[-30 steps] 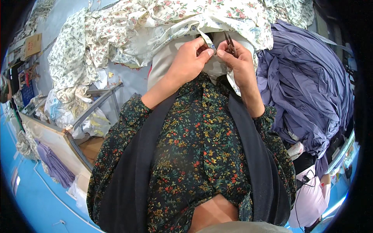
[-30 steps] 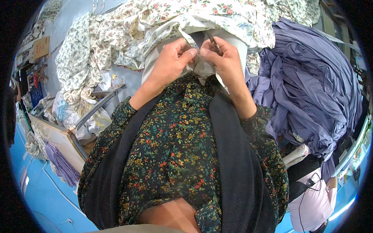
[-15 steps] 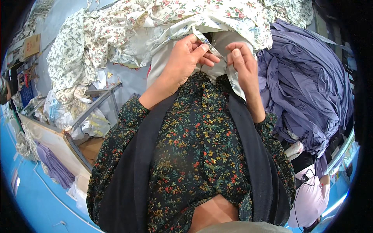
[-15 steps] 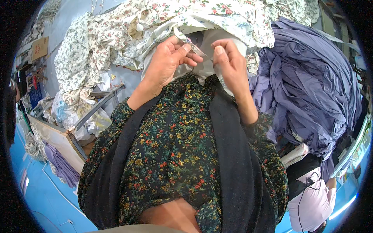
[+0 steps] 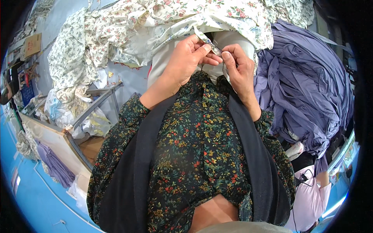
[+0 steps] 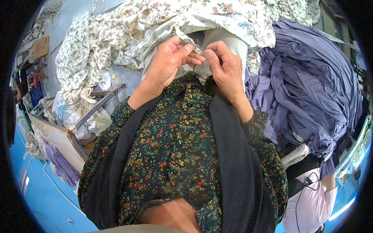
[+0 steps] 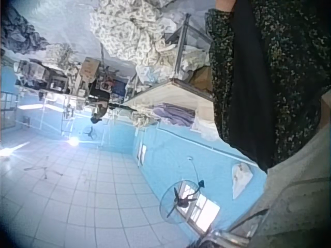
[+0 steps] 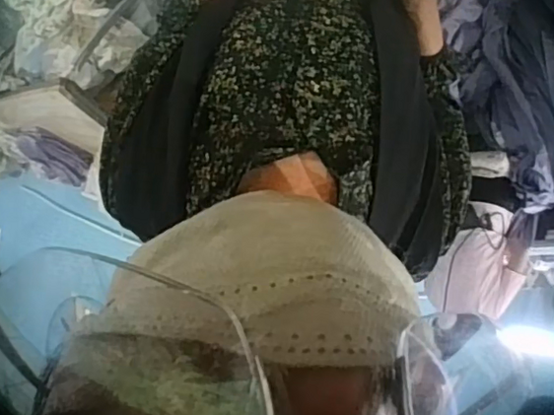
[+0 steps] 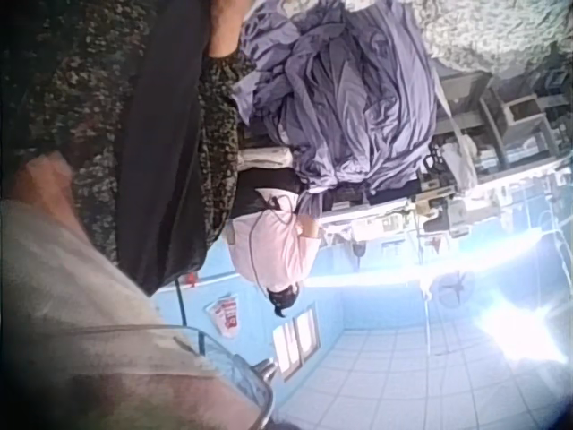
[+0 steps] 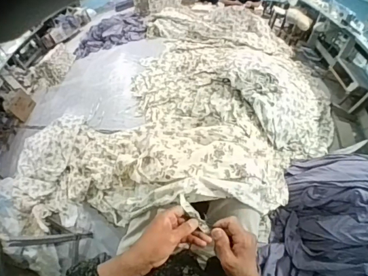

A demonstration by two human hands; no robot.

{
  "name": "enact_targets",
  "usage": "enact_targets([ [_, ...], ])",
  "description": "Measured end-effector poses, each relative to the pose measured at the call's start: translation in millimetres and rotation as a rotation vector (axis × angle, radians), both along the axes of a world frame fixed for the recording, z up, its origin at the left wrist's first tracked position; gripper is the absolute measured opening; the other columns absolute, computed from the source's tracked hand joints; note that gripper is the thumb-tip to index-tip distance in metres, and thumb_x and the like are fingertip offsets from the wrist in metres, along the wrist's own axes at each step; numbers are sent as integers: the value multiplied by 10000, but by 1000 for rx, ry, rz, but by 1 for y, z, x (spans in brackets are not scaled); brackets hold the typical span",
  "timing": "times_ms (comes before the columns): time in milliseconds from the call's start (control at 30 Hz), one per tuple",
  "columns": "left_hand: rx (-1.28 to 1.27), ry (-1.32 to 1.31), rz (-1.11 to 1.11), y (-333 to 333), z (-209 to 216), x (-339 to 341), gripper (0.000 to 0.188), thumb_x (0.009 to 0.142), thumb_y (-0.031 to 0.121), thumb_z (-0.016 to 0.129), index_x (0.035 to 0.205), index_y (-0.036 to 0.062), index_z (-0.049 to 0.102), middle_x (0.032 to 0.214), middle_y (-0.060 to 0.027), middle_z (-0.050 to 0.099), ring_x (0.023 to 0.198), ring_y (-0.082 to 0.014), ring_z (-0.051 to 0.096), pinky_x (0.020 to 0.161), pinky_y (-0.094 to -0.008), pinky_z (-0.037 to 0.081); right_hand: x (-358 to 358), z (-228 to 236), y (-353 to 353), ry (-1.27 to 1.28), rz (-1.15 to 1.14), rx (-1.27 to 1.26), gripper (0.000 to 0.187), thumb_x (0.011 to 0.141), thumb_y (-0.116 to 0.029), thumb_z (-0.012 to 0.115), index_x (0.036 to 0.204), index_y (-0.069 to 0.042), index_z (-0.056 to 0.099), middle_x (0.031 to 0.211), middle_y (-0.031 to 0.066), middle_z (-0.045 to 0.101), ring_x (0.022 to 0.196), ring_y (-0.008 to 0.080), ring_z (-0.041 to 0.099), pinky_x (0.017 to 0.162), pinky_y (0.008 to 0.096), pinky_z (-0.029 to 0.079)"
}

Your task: The person trims loose threads from floral fabric pieces using thread snips, shakes and turns the fabric over, and cuts remaining threads.

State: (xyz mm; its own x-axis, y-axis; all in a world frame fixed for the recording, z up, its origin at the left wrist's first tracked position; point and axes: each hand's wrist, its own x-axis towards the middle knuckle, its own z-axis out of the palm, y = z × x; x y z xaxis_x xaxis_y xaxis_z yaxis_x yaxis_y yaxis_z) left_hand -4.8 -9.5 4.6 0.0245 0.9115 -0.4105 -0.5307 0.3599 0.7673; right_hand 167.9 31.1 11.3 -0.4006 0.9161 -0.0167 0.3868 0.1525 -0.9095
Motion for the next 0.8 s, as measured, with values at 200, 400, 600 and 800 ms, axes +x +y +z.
enact_targets([
  [200, -14, -9, -2, 1, 4, -1, 166, 985, 90, 540, 1081, -45, 537, 967, -132, 639, 872, -242, 693, 752, -311, 577, 16, -19, 8, 417, -97, -483, 174, 958, -188, 586, 1000, -21, 608, 757, 11, 634, 688, 93, 549, 632, 236, 425],
  [400, -12, -34, 41, 3, -7, -11, 167, 984, 100, 545, 1061, -48, 540, 953, -138, 647, 850, -231, 689, 748, -308, 575, 8, -13, 9, 353, -40, -474, 177, 917, -128, 638, 1021, 14, 624, 861, 39, 665, 781, 94, 612, 753, 228, 456],
  [600, 0, 210, -22, 4, -6, -16, 235, 966, 207, 601, 984, -27, 594, 899, -129, 684, 713, -139, 640, 593, -242, 485, 8, -10, 10, 393, -5, -644, 146, 903, -115, 659, 962, 19, 662, 772, 39, 678, 752, 79, 598, 723, 211, 427],
  [800, 7, 430, 17, 7, -6, -13, 245, 932, 240, 661, 842, 12, 675, 707, -27, 644, 590, -61, 542, 539, -215, 417, 11, -12, 10, 387, 8, -619, 147, 913, -149, 650, 926, -7, 687, 735, 29, 680, 663, 37, 540, 646, 191, 390],
])
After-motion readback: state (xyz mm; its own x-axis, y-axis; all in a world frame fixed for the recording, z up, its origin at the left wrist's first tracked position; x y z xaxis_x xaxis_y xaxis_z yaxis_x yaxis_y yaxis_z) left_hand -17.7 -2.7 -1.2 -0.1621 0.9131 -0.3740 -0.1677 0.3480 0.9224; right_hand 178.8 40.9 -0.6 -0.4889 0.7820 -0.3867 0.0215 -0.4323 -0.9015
